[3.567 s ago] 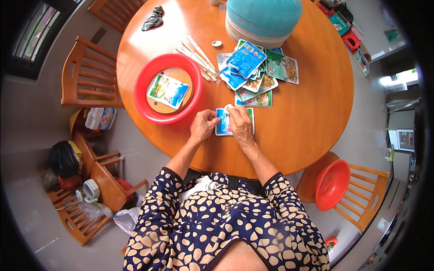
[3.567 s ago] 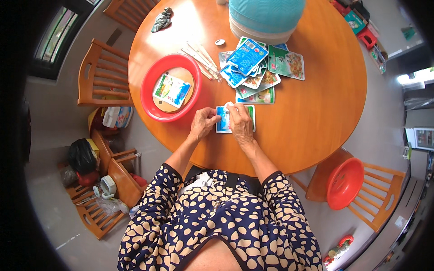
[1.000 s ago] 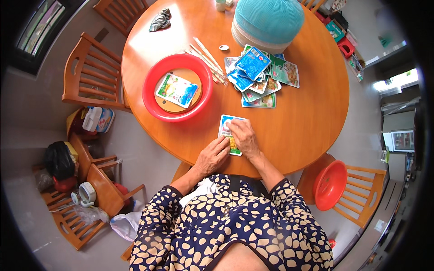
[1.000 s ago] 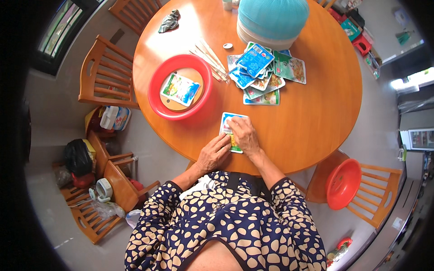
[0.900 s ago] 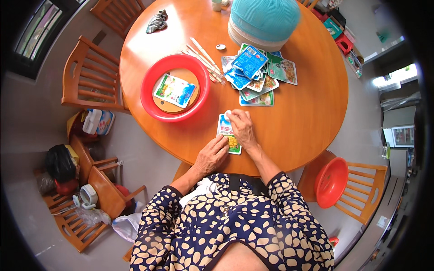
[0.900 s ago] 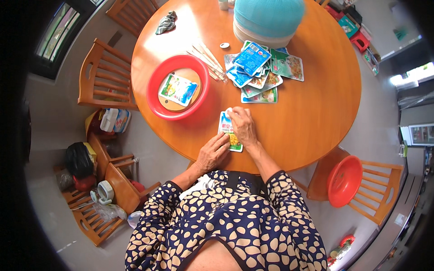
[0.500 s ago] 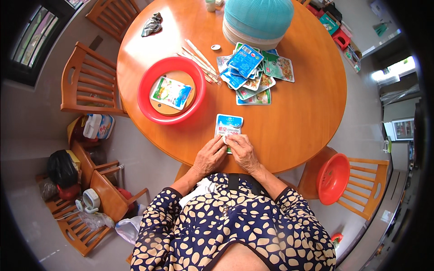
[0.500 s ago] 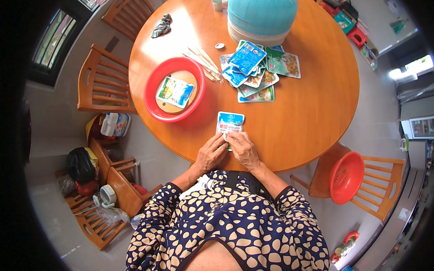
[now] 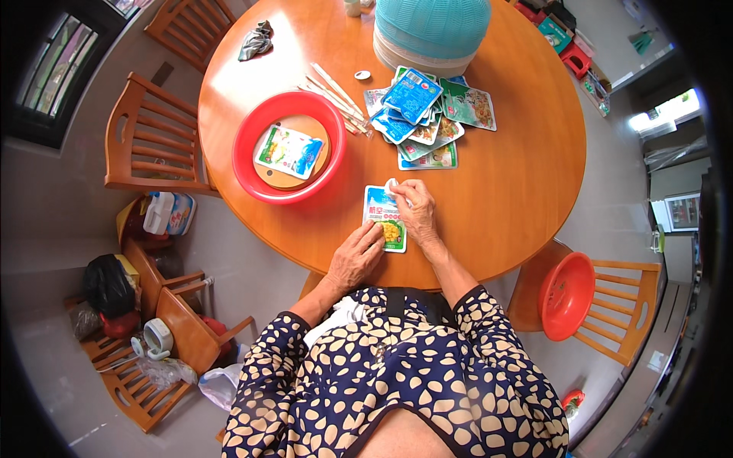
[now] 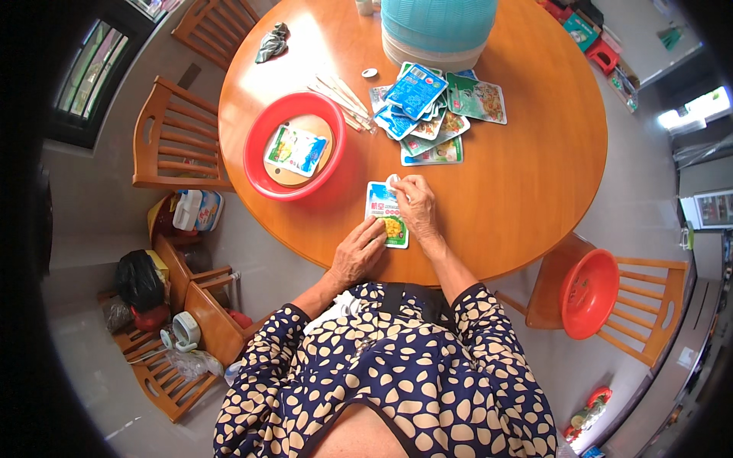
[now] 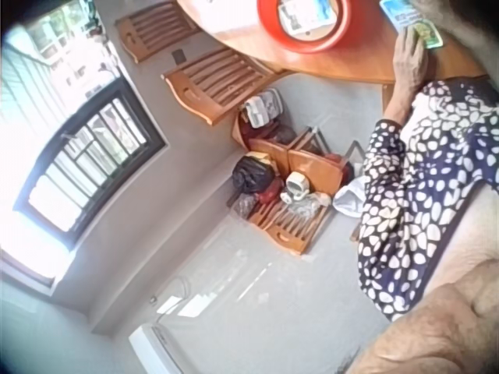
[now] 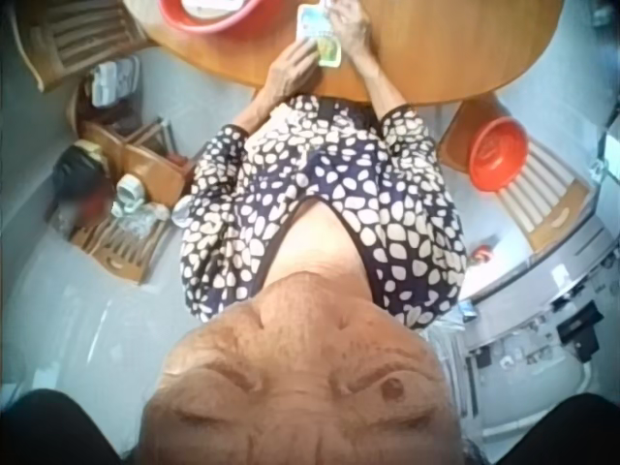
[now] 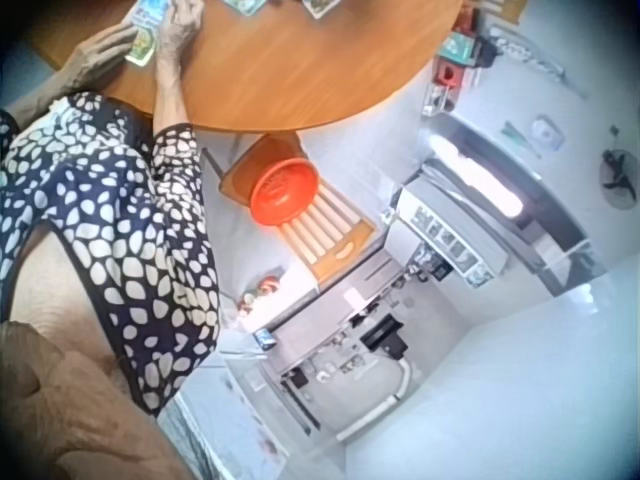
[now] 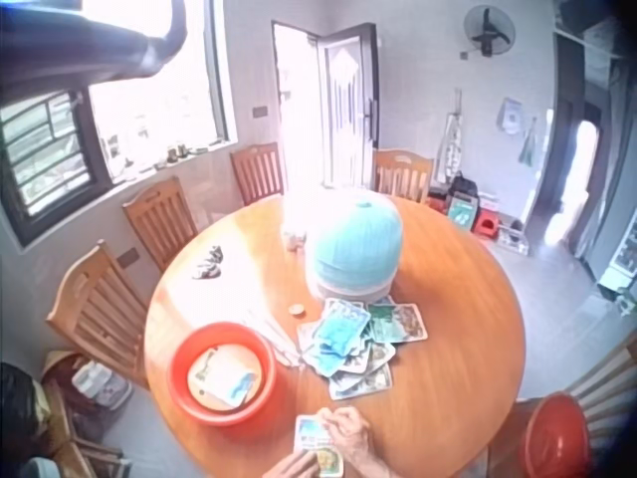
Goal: The person wipes the surface of small, sealed packets with a white tissue. They handle the packets one by one, wiping both sides before placing them into a red plastic bowl. The task involves repetitive wiping and sorting of the packets.
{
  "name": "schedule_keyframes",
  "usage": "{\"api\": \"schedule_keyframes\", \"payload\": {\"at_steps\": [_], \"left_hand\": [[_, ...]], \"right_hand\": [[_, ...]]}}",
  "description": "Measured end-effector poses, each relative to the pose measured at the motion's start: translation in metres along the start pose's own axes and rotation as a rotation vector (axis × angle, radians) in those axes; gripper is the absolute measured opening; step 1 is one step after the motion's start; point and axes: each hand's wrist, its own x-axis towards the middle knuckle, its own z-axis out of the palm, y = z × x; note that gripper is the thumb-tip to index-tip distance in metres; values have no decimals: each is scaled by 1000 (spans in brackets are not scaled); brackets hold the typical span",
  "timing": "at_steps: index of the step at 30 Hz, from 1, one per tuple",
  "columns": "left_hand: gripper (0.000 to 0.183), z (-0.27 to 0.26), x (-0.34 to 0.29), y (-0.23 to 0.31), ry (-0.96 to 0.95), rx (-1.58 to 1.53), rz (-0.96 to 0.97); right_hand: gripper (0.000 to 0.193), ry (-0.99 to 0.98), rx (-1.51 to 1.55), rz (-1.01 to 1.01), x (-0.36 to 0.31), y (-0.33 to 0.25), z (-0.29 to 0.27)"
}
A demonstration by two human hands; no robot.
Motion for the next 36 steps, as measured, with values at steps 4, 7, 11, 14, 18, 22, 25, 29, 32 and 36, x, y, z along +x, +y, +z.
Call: {"api": "schedule_keyframes", "payload": {"at_steps": [4, 7, 11, 14, 18, 22, 25, 29, 32, 36], "left_hand": [[25, 0, -1, -1, -1, 13, 7], [25, -1, -1, -1, -1, 10, 12], [28, 1, -5, -1, 11, 3, 3], [33, 5, -12, -1, 16, 30, -4], [37, 5, -12, -2, 29, 14, 15], [36, 7, -11, -3, 31, 58, 45], [35, 7, -12, -3, 12, 49, 36], [35, 8, -12, -2, 30, 45, 41], [34, 8, -11, -2, 25, 36, 60], [32, 6, -11, -2, 1, 54, 141]], "right_hand": [[20, -18, -146, -215, -26, -9, -10], [23, -116, -158, -246, -55, -26, -18], [22, -194, -141, -270, -62, -24, -20], [23, -200, -185, -321, -38, -25, -9], [17, -240, -251, -345, -7, -27, 14], [13, -226, -279, -354, 1, -26, 28], [19, -257, -299, -432, -7, -27, 20], [30, -348, -253, -438, -36, -23, -3], [31, -360, -218, -413, -57, -22, -22], [32, -418, -191, -342, -65, -22, -42]]}}
